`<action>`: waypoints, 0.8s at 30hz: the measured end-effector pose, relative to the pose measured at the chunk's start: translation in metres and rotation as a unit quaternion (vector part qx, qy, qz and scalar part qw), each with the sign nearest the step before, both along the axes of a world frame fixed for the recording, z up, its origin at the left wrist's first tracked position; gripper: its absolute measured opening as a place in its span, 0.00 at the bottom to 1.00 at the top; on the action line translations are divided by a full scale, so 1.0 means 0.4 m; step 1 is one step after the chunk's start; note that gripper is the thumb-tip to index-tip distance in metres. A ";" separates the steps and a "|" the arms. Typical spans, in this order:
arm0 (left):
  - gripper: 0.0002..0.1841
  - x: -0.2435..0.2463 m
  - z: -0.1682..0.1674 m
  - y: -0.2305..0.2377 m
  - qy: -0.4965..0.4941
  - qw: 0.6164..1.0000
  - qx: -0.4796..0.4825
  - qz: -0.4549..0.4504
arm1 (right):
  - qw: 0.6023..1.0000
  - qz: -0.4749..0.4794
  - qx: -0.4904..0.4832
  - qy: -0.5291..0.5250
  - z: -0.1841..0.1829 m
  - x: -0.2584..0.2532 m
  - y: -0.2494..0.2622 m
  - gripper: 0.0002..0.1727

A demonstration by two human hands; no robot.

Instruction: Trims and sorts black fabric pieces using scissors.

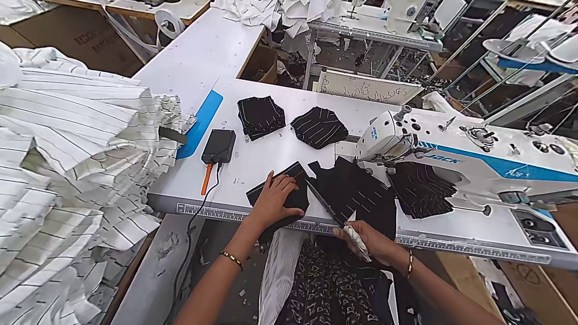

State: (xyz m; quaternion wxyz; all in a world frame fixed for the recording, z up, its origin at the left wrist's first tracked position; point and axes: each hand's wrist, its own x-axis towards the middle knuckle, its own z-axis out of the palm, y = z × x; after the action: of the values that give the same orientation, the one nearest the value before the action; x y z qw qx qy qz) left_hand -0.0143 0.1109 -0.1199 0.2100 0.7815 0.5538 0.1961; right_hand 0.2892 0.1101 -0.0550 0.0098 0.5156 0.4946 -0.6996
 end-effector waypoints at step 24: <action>0.45 0.037 -0.030 -0.019 0.005 0.997 -0.008 0.083 | 1.000 -0.017 0.005 0.002 -0.019 -0.020 -0.019 0.16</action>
State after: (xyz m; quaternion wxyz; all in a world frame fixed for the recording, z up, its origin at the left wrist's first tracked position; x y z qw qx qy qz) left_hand 0.0004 0.1034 -0.1320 0.1967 0.7323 0.6192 0.2040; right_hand 0.2813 0.1025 -0.0625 -0.0056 0.5228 0.4890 -0.6982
